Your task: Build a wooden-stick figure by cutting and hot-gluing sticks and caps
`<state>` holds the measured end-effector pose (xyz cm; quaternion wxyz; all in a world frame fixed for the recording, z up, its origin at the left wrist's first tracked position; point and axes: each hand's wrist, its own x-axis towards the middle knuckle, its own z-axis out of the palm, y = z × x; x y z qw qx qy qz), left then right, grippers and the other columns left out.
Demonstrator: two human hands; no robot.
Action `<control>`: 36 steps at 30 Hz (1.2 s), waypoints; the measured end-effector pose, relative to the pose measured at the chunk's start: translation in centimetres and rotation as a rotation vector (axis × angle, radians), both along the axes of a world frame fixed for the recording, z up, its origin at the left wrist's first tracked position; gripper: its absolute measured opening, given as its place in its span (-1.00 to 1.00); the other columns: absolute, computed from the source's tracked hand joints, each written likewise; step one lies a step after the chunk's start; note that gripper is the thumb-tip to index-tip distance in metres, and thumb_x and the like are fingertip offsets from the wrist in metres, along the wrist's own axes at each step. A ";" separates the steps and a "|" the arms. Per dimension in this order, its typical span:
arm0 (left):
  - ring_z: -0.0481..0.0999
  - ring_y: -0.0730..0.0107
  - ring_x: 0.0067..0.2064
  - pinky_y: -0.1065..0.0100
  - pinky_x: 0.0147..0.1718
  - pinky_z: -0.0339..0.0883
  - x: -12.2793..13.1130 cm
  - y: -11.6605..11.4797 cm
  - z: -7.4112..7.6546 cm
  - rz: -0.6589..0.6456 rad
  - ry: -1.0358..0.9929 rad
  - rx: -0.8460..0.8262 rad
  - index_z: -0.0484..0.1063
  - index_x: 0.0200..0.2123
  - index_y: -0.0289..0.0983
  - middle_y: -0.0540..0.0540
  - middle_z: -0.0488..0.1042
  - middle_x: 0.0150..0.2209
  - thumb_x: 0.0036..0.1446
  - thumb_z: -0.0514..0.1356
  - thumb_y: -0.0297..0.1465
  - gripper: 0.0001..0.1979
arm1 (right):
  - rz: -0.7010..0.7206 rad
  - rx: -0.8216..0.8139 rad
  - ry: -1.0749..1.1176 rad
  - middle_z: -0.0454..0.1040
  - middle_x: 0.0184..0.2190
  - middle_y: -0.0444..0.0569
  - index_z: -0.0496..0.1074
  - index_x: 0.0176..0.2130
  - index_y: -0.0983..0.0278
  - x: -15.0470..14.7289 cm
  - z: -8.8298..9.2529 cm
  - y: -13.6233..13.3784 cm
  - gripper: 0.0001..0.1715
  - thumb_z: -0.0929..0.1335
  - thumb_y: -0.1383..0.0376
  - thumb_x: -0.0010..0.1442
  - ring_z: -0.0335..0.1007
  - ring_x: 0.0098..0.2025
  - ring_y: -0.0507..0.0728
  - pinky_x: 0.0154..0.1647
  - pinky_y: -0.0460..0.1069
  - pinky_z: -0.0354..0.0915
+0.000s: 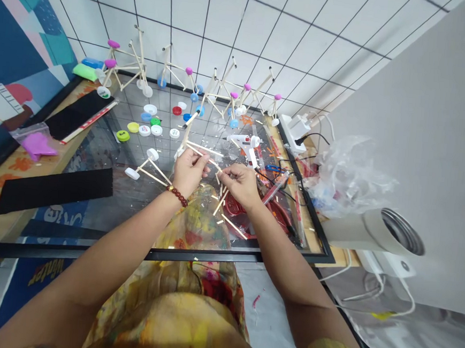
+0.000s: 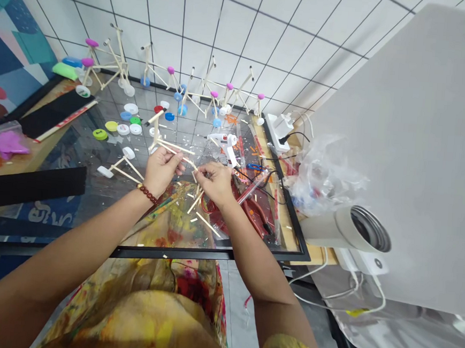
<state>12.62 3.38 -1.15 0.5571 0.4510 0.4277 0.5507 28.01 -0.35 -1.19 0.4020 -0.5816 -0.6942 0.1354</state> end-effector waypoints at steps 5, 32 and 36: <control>0.43 0.59 -0.59 0.56 -0.62 0.34 0.0 0.0 0.0 0.006 0.015 0.011 0.32 -0.37 -0.27 0.06 0.50 -0.50 0.09 0.26 -0.41 -0.87 | -0.162 0.013 0.025 0.46 -0.58 -0.12 0.46 -0.59 0.21 0.2 0.1 0.1 -0.80 0.40 0.28 0.04 0.36 -0.45 0.11 -0.36 0.00 0.20; 0.36 0.55 -0.60 0.50 -0.61 0.25 -1.5 0.5 1.2 0.020 0.293 -0.101 0.48 -0.31 -0.34 0.02 0.47 -0.52 0.10 0.19 -0.51 -0.92 | -0.073 0.224 -0.126 0.56 -0.46 -0.09 0.54 -0.44 0.21 0.5 0.2 -0.2 -0.85 0.42 0.23 0.14 0.45 -0.33 0.14 -0.18 0.06 0.22; 0.38 0.54 -0.53 0.49 -0.53 0.26 -1.3 -0.4 1.1 -0.032 0.361 0.018 0.55 -0.35 -0.33 -0.02 0.51 -0.46 0.02 0.28 -0.43 -0.90 | -0.068 0.240 -0.213 0.55 -0.46 -0.09 0.53 -0.43 0.21 0.2 0.2 -0.5 -0.84 0.43 0.22 0.16 0.43 -0.31 0.14 -0.17 0.06 0.17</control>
